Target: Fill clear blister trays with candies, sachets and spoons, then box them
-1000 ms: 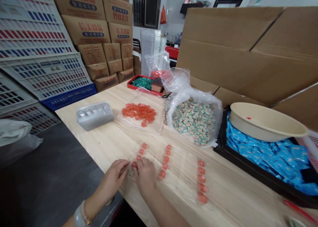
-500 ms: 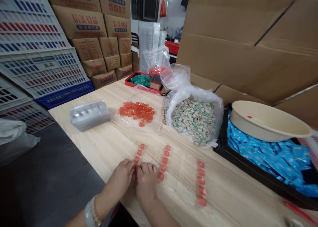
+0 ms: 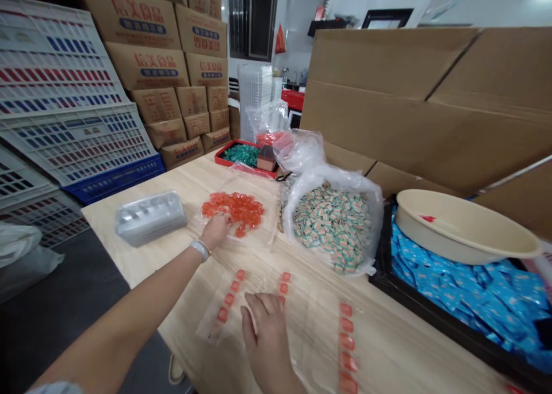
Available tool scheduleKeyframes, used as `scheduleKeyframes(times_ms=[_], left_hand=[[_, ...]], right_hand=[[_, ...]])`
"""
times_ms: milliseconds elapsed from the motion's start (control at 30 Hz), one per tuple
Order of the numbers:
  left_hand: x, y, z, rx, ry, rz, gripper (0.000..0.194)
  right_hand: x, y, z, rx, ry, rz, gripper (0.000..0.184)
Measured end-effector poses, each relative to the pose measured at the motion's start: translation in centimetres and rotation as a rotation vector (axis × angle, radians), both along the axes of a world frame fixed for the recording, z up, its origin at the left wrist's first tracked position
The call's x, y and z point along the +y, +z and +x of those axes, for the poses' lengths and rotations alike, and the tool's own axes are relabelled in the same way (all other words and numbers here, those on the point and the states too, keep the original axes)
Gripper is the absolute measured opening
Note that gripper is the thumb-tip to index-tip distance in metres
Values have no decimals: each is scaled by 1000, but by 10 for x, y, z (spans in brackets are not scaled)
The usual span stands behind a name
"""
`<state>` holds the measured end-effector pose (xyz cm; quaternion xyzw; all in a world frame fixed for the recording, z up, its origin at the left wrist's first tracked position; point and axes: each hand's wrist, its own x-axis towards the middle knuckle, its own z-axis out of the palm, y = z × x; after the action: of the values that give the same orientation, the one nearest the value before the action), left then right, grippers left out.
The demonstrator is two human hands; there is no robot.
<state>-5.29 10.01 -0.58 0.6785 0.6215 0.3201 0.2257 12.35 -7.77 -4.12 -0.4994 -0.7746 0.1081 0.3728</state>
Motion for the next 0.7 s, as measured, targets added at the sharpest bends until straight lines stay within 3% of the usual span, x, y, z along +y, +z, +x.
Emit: scheduleKeyframes(times_ms=[67, 167, 233, 300, 367, 467, 533, 633, 700], left_hand=[[-20, -2, 4, -60, -49, -47, 15], [-75, -3, 13, -282, -209, -232, 31], [-114, -2, 19, -741, -320, -512, 35], [-144, -3, 23, -1088, -328, -693, 32], [-165, -5, 24, -1219, -297, -749, 30], [-181, -15, 16, -1165, -287, -736, 29], [-188, -24, 6, -980, -242, -651, 29], [-196, -39, -12, -582, -97, -362, 19], [-200, -47, -20, -363, -106, -194, 13]], right_hand=[[5, 6, 7, 69, -37, -33, 23], [14, 19, 6, 150, 16, -107, 31], [19, 26, -1, 192, 96, -171, 28], [19, 30, -9, 255, 140, -246, 21], [14, 27, -15, 355, 157, -357, 17], [-3, 16, -21, 534, 222, -577, 17], [-15, 7, -24, 574, 210, -645, 15], [-27, -5, -31, 352, 102, -529, 11], [-29, -10, -38, 83, 79, -418, 14]])
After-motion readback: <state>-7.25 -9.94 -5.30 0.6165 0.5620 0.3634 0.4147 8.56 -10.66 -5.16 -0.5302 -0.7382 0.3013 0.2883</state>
